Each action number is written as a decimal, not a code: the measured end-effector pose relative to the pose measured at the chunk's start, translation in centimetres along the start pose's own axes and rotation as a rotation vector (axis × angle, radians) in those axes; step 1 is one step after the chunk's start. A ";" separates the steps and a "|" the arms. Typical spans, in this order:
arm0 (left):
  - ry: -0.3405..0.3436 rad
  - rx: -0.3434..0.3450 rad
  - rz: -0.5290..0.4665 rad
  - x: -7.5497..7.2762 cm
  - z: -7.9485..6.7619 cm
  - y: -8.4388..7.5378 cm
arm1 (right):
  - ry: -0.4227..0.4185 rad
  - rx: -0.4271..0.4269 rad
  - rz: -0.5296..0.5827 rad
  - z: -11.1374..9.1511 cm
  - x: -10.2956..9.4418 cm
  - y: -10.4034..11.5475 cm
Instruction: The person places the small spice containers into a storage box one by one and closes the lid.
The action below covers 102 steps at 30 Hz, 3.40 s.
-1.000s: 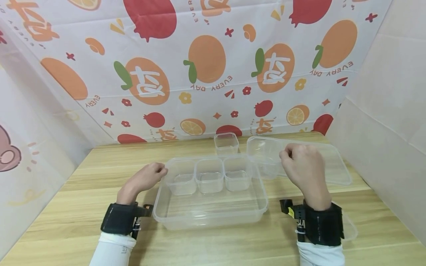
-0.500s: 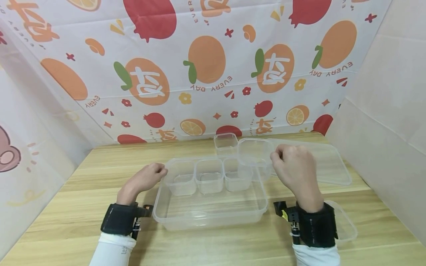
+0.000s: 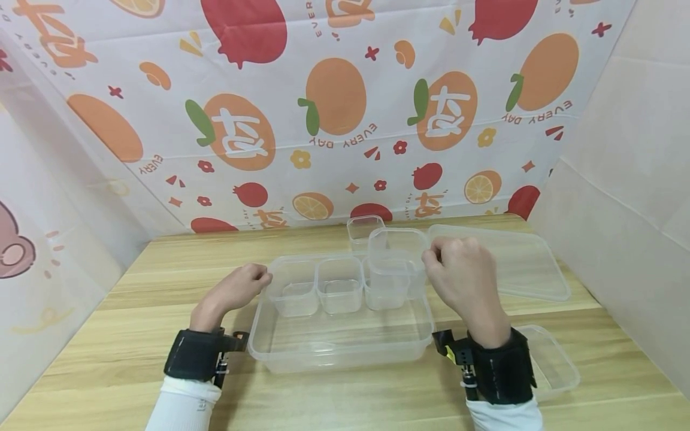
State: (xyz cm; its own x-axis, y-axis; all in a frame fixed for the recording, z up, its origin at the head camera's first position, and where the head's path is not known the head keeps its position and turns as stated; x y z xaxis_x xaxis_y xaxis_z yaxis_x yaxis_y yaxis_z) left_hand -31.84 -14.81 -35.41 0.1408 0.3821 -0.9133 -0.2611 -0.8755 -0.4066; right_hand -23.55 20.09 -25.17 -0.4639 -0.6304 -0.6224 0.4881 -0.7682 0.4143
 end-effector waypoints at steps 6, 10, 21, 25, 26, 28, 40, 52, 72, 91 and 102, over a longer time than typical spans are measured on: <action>0.003 -0.002 0.004 0.0 0.0 0.0 | 0.020 -0.002 0.029 0.0 0.4 0.8; 0.003 0.002 0.003 0.0 0.0 0.0 | 0.032 -0.009 0.057 0.0 0.7 1.4; 0.002 0.004 0.003 0.0 0.0 0.0 | 0.041 -0.018 0.089 -0.1 1.5 2.3; 0.002 0.002 0.014 0.1 0.1 0.0 | 0.062 0.001 0.099 -0.1 1.8 2.5; 0.001 0.001 0.016 0.0 0.0 0.0 | 0.066 0.001 0.102 -0.1 1.8 2.6; -0.001 0.001 0.018 0.0 0.0 0.0 | 0.071 -0.001 0.110 -0.1 1.9 2.8; -0.006 0.013 0.012 0.1 -0.1 -0.1 | 0.112 -0.021 0.134 -0.2 3.4 4.4; -0.011 0.000 0.006 0.0 -0.1 0.0 | 0.146 -0.008 0.163 0.0 4.3 5.2; 0.001 -0.008 0.000 0.0 0.0 0.0 | 0.166 -0.077 0.129 -0.1 6.7 6.7; 0.011 -0.024 -0.004 0.0 0.1 0.0 | 0.167 -0.113 0.130 -0.2 8.2 7.7; -0.005 -0.024 0.006 0.0 0.1 -0.1 | 0.201 -0.112 0.128 -0.2 9.4 8.7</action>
State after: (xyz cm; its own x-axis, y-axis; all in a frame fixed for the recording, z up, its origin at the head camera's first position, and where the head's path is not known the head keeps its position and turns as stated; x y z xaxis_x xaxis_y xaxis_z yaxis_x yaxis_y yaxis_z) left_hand -31.95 -14.74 -35.36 0.1345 0.3787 -0.9157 -0.2388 -0.8845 -0.4009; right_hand -23.54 7.50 -27.55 -0.2425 -0.6782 -0.6937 0.6172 -0.6596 0.4290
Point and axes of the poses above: each hand's wrist, its own z-axis towards the middle knuckle, its own x-axis out of the palm, y = z × x, the point moved 7 cm from there along z, towards the middle knuckle, and after that the axes turned 9 degrees about z, right-handed, at the moved point
